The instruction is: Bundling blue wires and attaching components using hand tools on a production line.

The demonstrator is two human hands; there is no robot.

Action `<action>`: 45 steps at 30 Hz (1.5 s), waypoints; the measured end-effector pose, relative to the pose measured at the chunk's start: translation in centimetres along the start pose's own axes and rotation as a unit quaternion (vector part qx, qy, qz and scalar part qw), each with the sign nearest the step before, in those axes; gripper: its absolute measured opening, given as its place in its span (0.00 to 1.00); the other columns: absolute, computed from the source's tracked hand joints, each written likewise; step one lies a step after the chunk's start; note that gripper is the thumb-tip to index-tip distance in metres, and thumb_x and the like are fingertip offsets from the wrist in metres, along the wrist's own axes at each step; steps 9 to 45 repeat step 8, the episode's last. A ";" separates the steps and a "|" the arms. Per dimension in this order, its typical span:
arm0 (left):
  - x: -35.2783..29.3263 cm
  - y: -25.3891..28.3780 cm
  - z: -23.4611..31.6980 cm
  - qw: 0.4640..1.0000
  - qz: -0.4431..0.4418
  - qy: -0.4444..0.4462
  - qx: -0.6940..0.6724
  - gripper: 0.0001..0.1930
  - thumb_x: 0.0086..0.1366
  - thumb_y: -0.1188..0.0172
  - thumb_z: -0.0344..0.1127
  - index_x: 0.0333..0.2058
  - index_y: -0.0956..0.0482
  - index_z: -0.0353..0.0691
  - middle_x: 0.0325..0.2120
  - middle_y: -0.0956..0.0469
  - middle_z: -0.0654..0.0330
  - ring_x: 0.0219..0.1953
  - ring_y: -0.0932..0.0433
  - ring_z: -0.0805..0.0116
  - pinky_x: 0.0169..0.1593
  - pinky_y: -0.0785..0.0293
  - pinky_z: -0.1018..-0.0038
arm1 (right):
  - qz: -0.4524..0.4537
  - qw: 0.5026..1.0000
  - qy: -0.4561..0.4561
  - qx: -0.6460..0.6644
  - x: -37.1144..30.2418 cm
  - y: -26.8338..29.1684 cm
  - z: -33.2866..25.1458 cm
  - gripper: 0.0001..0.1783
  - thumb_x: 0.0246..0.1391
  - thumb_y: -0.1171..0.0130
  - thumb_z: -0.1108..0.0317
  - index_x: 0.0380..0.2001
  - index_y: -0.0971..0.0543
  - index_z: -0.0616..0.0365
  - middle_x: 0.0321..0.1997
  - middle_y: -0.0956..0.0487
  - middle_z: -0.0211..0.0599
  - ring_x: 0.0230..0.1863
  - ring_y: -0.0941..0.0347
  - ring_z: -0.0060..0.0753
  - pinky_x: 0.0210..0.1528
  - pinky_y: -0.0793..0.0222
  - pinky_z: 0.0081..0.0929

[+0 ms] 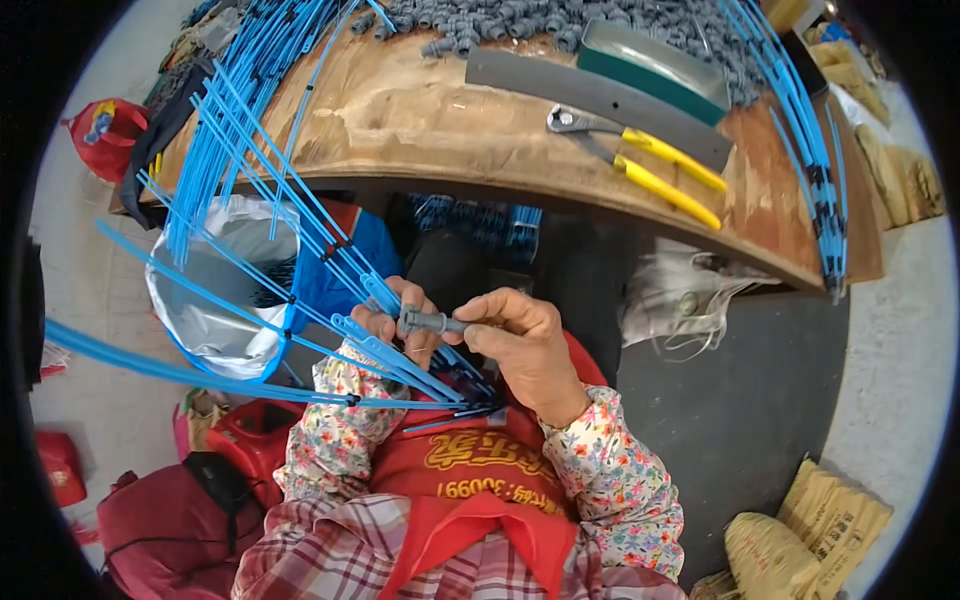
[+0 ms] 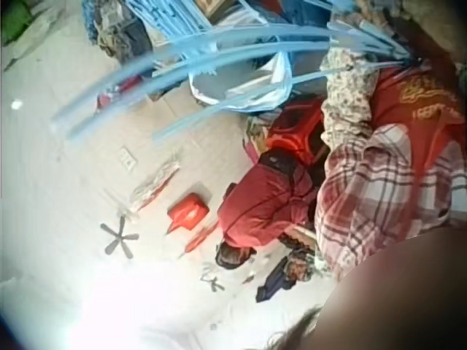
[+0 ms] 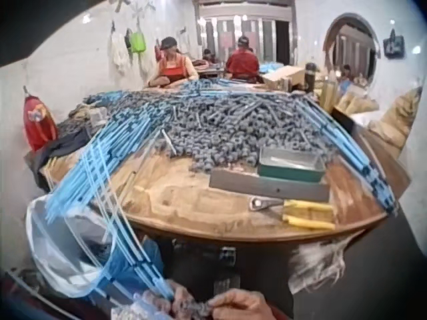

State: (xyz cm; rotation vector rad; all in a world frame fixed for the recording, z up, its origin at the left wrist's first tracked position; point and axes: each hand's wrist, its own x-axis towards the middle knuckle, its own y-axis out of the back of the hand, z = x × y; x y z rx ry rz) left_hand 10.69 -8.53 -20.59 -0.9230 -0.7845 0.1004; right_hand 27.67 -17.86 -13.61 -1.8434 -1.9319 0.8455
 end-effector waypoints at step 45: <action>-0.5 -1.9 -0.3 0.998 -0.013 0.054 -0.009 0.12 0.61 0.44 0.32 0.38 0.27 0.26 0.35 0.23 0.33 0.32 0.19 0.56 0.30 0.21 0.70 | -0.049 0.921 0.107 -0.371 -3.2 0.7 2.3 0.15 0.53 0.42 0.74 0.45 0.21 0.54 0.37 0.19 0.37 0.39 0.23 0.31 0.44 0.28 0.21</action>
